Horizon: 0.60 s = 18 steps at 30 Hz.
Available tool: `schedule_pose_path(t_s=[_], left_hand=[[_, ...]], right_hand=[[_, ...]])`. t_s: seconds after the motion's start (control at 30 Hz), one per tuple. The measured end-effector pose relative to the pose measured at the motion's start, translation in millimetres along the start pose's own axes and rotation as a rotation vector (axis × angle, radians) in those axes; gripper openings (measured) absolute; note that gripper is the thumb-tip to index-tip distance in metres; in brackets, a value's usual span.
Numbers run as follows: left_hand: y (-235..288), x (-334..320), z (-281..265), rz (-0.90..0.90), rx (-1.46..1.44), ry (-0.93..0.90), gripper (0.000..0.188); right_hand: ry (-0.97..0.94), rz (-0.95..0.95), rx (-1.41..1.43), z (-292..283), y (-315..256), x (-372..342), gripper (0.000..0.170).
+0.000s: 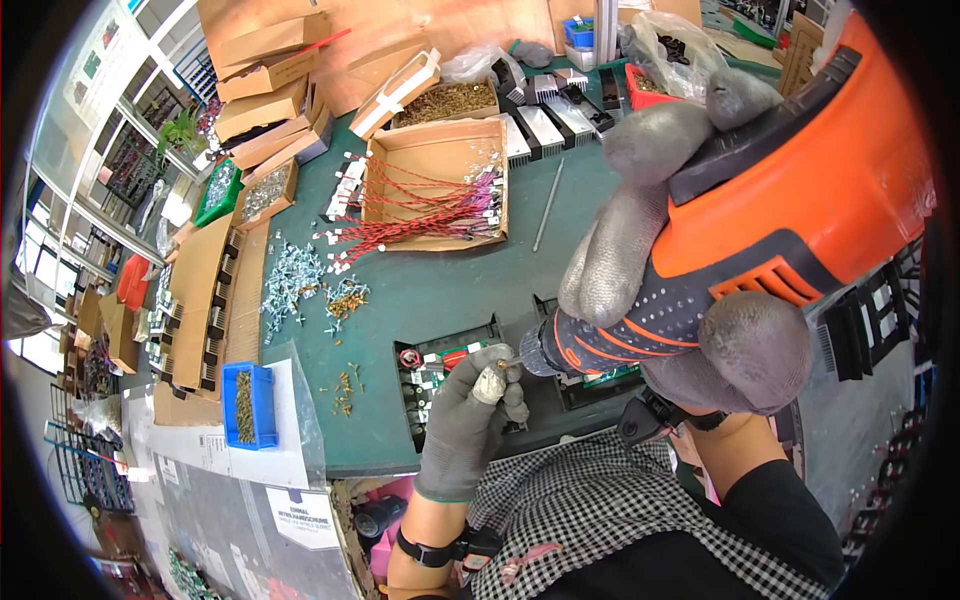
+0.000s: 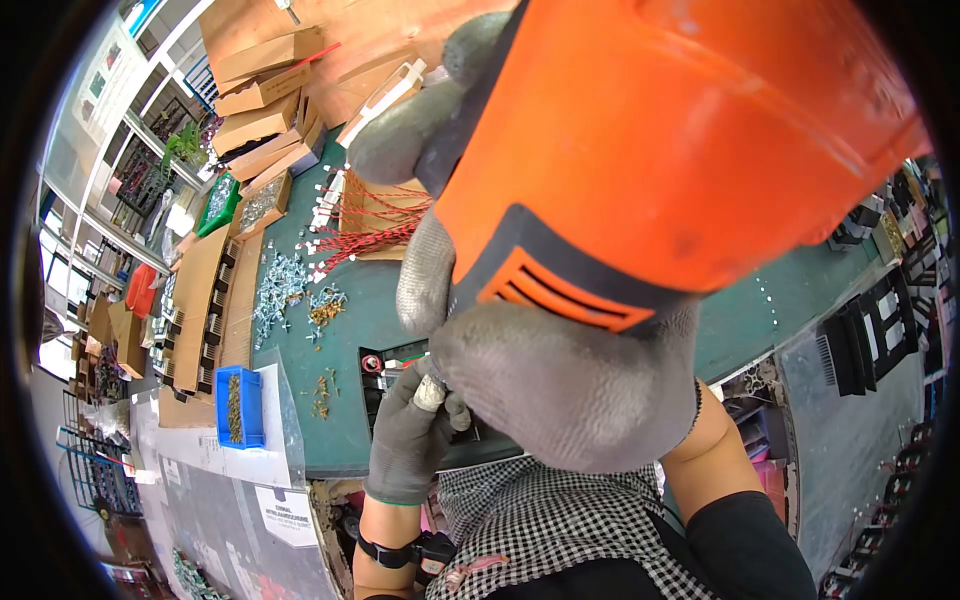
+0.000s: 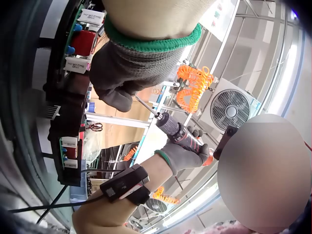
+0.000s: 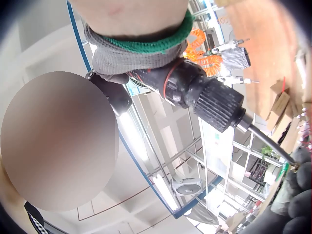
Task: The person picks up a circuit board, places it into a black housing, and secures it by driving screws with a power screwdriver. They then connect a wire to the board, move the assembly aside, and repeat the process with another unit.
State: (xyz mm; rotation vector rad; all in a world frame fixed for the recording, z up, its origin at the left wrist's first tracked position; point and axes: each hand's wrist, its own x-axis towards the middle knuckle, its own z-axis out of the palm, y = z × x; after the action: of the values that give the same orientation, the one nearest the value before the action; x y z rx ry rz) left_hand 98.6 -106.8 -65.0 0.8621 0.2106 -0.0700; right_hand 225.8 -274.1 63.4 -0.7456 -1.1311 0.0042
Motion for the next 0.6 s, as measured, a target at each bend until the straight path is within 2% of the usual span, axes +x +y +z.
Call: schedule_pose_path(t_s=[0.1,0.2,0.3,0.4,0.5,0.6], left_hand=[[0.5,-0.4,0.9,0.017,0.008,-0.022,0.039],[1.7,-2.9,5.1,0.050,0.106,0.032,0.039],[7.1,-2.6,0.8,-0.006,0.083,-0.026,0.041],[21.1,-4.0,3.6,-0.081,0.278,0.004,0.041],[23.5,-0.7,13.0,0.213,0.671,0.234,0.035],[27.2,-3.4,12.9,0.426,0.971,0.346,0.027]], right_hand=[[0.000,0.000,-0.008,-0.6,-0.9,-0.8,0.061],[-0.001,0.002,-0.024,1.1,-1.6,-2.1,0.060],[0.025,0.017,-0.061,1.2,-2.9,-4.1,0.059],[0.101,0.055,-0.155,4.3,-4.0,-5.9,0.058],[0.204,0.145,-0.332,5.0,-4.3,-10.3,0.058],[0.253,0.220,-0.468,0.2,4.2,-13.6,0.057]])
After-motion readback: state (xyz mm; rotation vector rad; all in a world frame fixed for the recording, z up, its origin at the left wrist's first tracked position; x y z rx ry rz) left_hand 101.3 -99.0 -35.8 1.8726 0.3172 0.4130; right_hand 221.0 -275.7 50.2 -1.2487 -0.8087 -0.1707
